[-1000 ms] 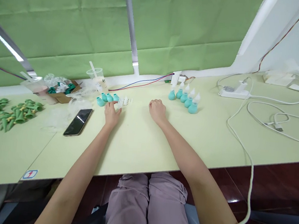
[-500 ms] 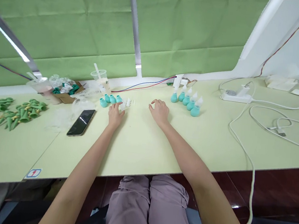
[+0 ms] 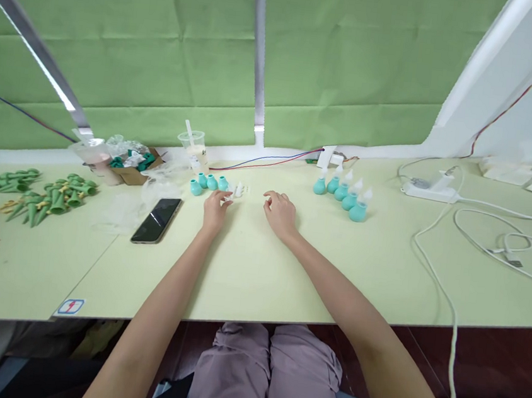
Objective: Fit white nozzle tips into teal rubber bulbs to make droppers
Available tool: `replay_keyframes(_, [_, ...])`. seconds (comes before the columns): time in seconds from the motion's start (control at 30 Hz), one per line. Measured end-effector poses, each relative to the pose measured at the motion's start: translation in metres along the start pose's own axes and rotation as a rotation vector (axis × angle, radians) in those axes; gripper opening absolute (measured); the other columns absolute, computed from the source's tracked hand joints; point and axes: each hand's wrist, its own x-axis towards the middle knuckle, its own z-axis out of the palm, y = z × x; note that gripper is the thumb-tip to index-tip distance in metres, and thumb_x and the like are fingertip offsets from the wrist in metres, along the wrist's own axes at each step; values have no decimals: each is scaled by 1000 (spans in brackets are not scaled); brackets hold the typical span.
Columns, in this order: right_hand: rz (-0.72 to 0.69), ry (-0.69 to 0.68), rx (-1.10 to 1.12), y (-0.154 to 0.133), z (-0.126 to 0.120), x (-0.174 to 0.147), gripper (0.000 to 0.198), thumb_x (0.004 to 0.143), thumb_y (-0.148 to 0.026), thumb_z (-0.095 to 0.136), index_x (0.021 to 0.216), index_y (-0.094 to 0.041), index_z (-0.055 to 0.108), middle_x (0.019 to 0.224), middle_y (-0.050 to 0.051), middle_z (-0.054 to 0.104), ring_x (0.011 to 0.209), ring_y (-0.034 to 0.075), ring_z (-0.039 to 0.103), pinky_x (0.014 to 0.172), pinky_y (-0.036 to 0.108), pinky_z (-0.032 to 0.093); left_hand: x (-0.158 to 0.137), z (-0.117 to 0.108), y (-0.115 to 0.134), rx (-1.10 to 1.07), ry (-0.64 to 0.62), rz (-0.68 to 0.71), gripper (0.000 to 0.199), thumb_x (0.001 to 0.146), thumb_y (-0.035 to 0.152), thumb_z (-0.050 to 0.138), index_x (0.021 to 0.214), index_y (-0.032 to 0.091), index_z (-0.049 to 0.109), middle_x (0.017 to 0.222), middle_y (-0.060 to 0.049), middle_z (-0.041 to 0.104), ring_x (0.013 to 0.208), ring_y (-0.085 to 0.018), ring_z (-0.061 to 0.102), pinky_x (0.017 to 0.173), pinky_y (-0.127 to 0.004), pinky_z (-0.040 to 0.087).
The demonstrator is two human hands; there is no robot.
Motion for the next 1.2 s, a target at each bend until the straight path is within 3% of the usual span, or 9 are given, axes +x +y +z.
replay_keyframes(0.1, [-40, -69, -50, -8, 11, 13, 28, 84, -15, 42, 105, -22, 60, 94, 5, 65, 94, 21, 52, 72, 31, 38, 1, 4, 0, -148, -25, 15, 20, 75, 7, 58, 90, 19, 66, 92, -5, 63, 70, -13, 60, 74, -30, 47])
replay_keyframes(0.2, [-117, -173, -151, -18, 24, 35, 26, 84, -16, 45, 102, -22, 62, 102, 8, 63, 101, 23, 49, 74, 32, 38, 1, 7, 3, -275, -133, -49, 19, 73, 7, 60, 88, 17, 66, 89, -4, 63, 63, -10, 59, 69, -27, 48])
replay_keyframes(0.37, [-53, -258, -234, -24, 48, 63, 22, 84, -20, 49, 100, -20, 64, 105, 9, 63, 104, 24, 48, 81, 33, 37, -2, 9, 7, -315, -301, -82, 22, 66, 2, 62, 82, 15, 67, 81, -3, 64, 72, -12, 60, 74, -26, 48])
replay_keyframes(0.8, [33, -260, -151, -16, 71, 76, 13, 83, -22, 56, 84, -20, 69, 97, 9, 64, 100, 23, 48, 78, 33, 35, -2, 7, 8, -271, -325, -68, 20, 67, 9, 62, 86, 15, 66, 85, -4, 66, 67, -11, 57, 71, -27, 48])
replay_keyframes(0.9, [36, -255, -135, -18, 70, 79, 14, 83, -18, 55, 80, -19, 70, 93, 9, 65, 97, 23, 49, 78, 34, 34, -2, 7, 7, -257, -324, -69, 21, 67, 10, 62, 87, 15, 67, 86, -4, 66, 67, -11, 57, 70, -27, 47])
replay_keyframes(1.0, [7, -168, -51, -21, 59, 72, 14, 83, -20, 57, 80, -21, 70, 92, 8, 66, 94, 23, 50, 78, 34, 34, -2, 8, 7, -271, -322, -80, 21, 67, 12, 62, 87, 15, 67, 86, -4, 66, 66, -11, 57, 70, -26, 47])
replay_keyframes(1.1, [-26, -56, 104, -24, 40, 56, 13, 83, -27, 58, 84, -24, 71, 91, 4, 67, 91, 21, 51, 76, 33, 35, -1, 9, 7, -296, -327, -92, 20, 68, 14, 63, 87, 16, 67, 84, -3, 67, 64, -10, 56, 69, -26, 46])
replay_keyframes(1.2, [-34, -26, 231, -22, 21, 31, 13, 83, -30, 59, 83, -28, 72, 87, 2, 67, 83, 19, 52, 73, 31, 37, -1, 10, 10, -314, -342, -94, 19, 67, 16, 64, 86, 16, 68, 83, -3, 67, 62, -10, 55, 68, -25, 46])
